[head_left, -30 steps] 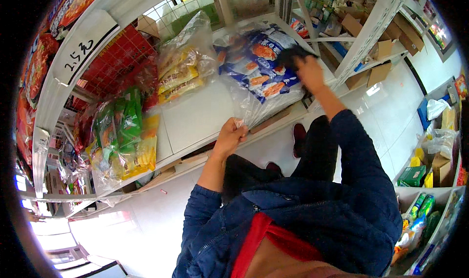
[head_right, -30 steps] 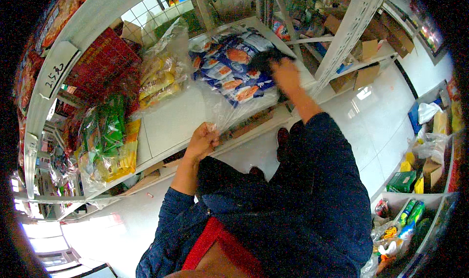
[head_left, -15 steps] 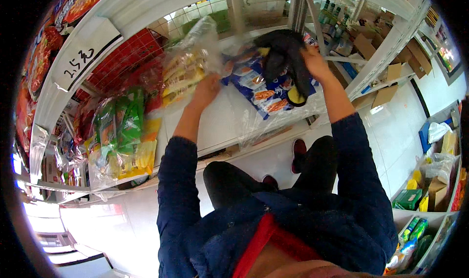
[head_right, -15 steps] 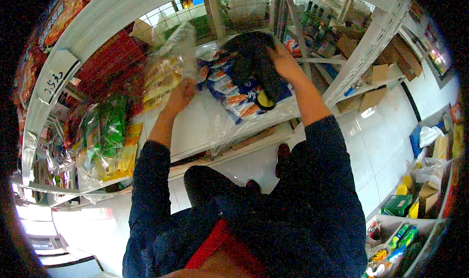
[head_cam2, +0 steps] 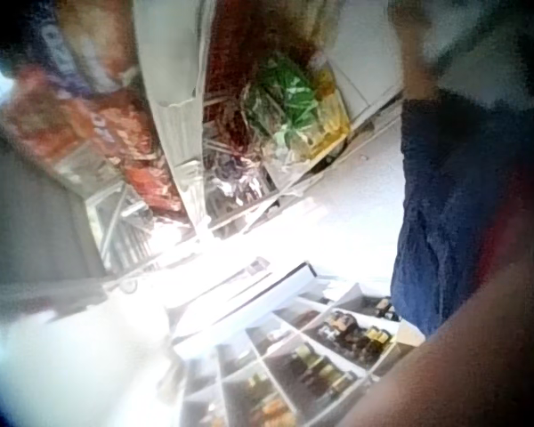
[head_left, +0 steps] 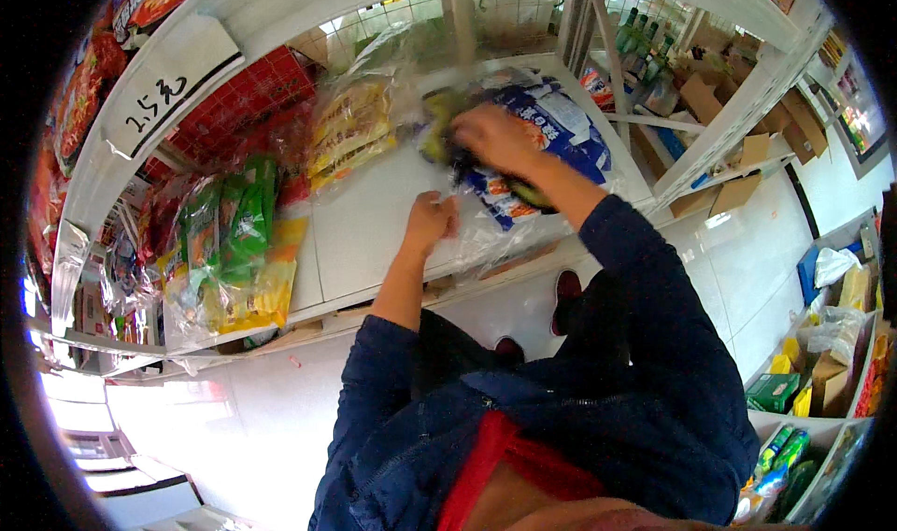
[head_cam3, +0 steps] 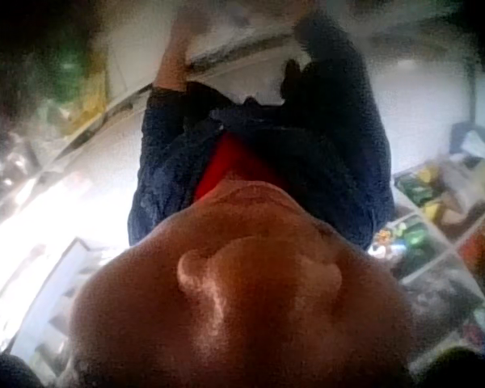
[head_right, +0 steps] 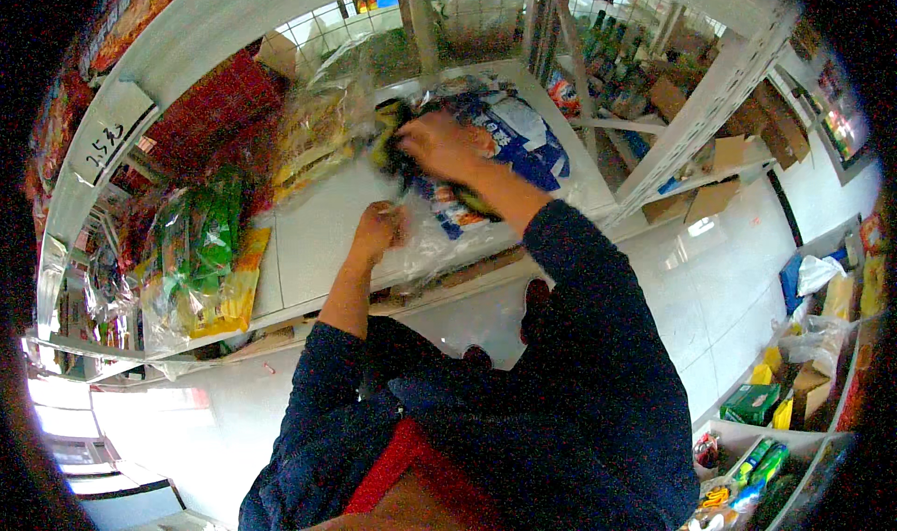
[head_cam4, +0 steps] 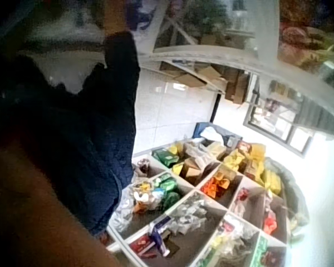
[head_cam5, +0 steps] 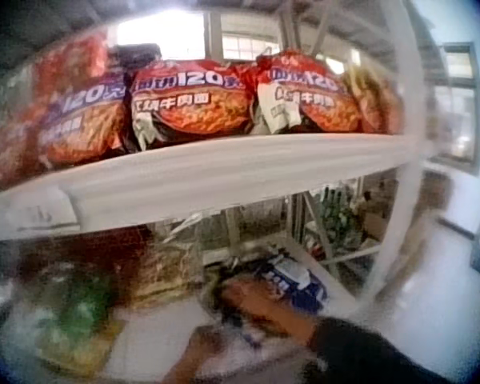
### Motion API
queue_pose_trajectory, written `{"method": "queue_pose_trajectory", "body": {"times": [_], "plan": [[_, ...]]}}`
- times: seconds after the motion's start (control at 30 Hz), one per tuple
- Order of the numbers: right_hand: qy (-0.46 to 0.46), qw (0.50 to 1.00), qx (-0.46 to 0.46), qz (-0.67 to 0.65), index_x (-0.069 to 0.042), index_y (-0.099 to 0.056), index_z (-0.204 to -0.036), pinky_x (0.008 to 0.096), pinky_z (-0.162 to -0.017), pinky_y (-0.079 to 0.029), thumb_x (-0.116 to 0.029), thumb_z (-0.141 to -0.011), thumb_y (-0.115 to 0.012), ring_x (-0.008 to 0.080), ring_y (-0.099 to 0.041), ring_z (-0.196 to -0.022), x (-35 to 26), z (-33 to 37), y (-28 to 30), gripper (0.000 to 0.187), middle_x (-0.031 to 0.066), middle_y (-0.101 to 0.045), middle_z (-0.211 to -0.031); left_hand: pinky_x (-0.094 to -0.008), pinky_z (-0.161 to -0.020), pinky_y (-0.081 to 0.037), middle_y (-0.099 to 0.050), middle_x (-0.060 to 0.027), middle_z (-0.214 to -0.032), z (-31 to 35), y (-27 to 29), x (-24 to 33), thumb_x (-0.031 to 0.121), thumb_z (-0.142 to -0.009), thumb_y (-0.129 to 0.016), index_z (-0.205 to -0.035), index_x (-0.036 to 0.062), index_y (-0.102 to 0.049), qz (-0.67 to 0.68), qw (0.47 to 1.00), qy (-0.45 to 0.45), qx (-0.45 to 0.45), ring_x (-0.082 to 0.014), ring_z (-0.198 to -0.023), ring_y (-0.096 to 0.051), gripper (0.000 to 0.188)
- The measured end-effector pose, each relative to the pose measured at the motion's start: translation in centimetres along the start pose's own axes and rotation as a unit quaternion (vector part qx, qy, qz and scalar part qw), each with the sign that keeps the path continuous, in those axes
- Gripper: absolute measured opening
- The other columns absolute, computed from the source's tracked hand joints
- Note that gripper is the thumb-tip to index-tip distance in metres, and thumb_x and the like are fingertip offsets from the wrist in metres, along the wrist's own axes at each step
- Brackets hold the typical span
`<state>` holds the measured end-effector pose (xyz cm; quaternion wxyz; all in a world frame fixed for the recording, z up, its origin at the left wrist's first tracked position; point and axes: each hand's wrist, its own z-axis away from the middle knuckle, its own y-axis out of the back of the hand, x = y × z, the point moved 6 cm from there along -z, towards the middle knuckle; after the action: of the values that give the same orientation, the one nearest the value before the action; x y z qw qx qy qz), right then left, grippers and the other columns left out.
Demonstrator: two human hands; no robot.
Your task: The person organizes packaged food items on a store shelf, picking up and rearranging bags of snacks and noodles. They then move a blue plastic stool and handle a tray of white cylindrical items, placing them on a lower shelf.
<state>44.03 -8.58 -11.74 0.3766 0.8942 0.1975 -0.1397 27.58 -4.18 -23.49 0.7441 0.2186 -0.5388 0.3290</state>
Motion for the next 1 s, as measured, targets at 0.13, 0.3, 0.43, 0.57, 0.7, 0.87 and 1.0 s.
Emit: {"method": "queue_pose_trajectory", "body": {"times": [0.13, 0.3, 0.43, 0.57, 0.7, 0.87, 1.0], "plan": [[0.177, 0.957, -0.175, 0.152, -0.011, -0.063, -0.097, 0.0367, -0.082, -0.043, -0.023, -0.078, -0.059, 0.0253, -0.054, -0.089, -4.9, 3.1, -4.7, 0.022, 0.0055, -0.059, -0.098, -0.0286, -0.048, -0.04, -0.054, -0.0078, -0.064, -0.5, 0.0, 0.1, 0.013, -0.079, -0.06, -0.1, -0.0001, -0.047, -0.155, 0.982, -0.104, 0.017, -0.0169, -0.056, -0.053, 0.028], [0.025, 0.935, -0.164, 0.314, -0.011, -0.063, -0.089, 0.0389, -0.071, -0.044, -0.012, -0.072, -0.055, 0.0266, -0.055, -0.083, 5.4, 2.9, 0.5, 0.018, 0.0072, -0.059, -0.089, -0.035, -0.055, -0.04, -0.051, -0.0117, -0.063, -0.4, -1.2, -1.1, 0.01, -0.081, -0.054, -0.1, 0.0011, -0.042, -0.183, 0.963, -0.195, 0.027, -0.0198, -0.056, -0.05, 0.024], [-0.147, 0.887, -0.055, 0.434, -0.004, -0.059, -0.085, 0.0471, -0.074, -0.042, -0.022, -0.087, -0.046, 0.0365, -0.054, -0.083, 15.5, 7.5, 9.1, 0.022, 0.0161, -0.058, -0.089, -0.0409, -0.062, -0.042, -0.05, -0.0192, -0.073, 2.3, -4.8, -0.6, 0.009, -0.081, -0.051, -0.104, 0.0025, -0.038, -0.222, 0.959, -0.171, -0.037, -0.0309, -0.064, -0.052, 0.027], [-0.33, 0.876, 0.051, 0.348, -0.002, -0.059, -0.099, 0.0422, -0.072, -0.043, -0.031, -0.091, -0.045, 0.0361, -0.057, -0.084, 22.5, 11.1, 17.7, 0.034, 0.0199, -0.06, -0.09, -0.0476, -0.075, -0.04, -0.051, -0.0288, -0.089, 5.1, -11.2, -3.9, 0.01, -0.084, -0.048, -0.107, 0.0021, -0.036, -0.185, 0.961, -0.186, -0.084, -0.0449, -0.085, -0.053, 0.028], [-0.295, 0.942, 0.142, 0.081, -0.001, -0.059, -0.101, 0.0378, -0.074, -0.043, -0.027, -0.089, -0.05, 0.0316, -0.058, -0.084, 10.8, 5.0, 15.1, 0.03, 0.0182, -0.061, -0.089, -0.0515, -0.073, -0.041, -0.054, -0.031, -0.087, 7.7, -12.8, -3.4, 0.014, -0.086, -0.046, -0.109, 0.0021, -0.033, -0.178, 0.96, -0.2, -0.083, -0.0486, -0.083, -0.052, 0.029], [0.141, 0.953, -0.126, 0.237, -0.007, -0.061, -0.097, 0.0471, -0.094, -0.034, -0.03, -0.081, -0.058, 0.033, -0.049, -0.103, -5.9, 3.0, 1.0, 0.028, 0.0135, -0.057, -0.103, -0.0572, -0.061, -0.041, -0.056, -0.0291, -0.071, 10.4, -13.2, -3.2, 0.017, -0.086, -0.045, -0.113, 0.0013, -0.028, -0.287, 0.941, -0.166, -0.066, -0.0484, -0.064, -0.054, 0.036], [0.115, 0.91, -0.272, 0.292, -0.009, -0.054, -0.114, 0.0457, -0.089, -0.04, -0.035, -0.085, -0.051, 0.0331, -0.052, -0.104, -2.2, 1.1, -1.6, 0.039, 0.016, -0.056, -0.112, -0.0567, -0.059, -0.041, -0.056, -0.03, -0.071, 11.4, -14.1, -4.8, 0.018, -0.086, -0.045, -0.117, 0.0, -0.026, -0.293, 0.937, -0.163, -0.093, -0.047, -0.062, -0.055, 0.04]]}}
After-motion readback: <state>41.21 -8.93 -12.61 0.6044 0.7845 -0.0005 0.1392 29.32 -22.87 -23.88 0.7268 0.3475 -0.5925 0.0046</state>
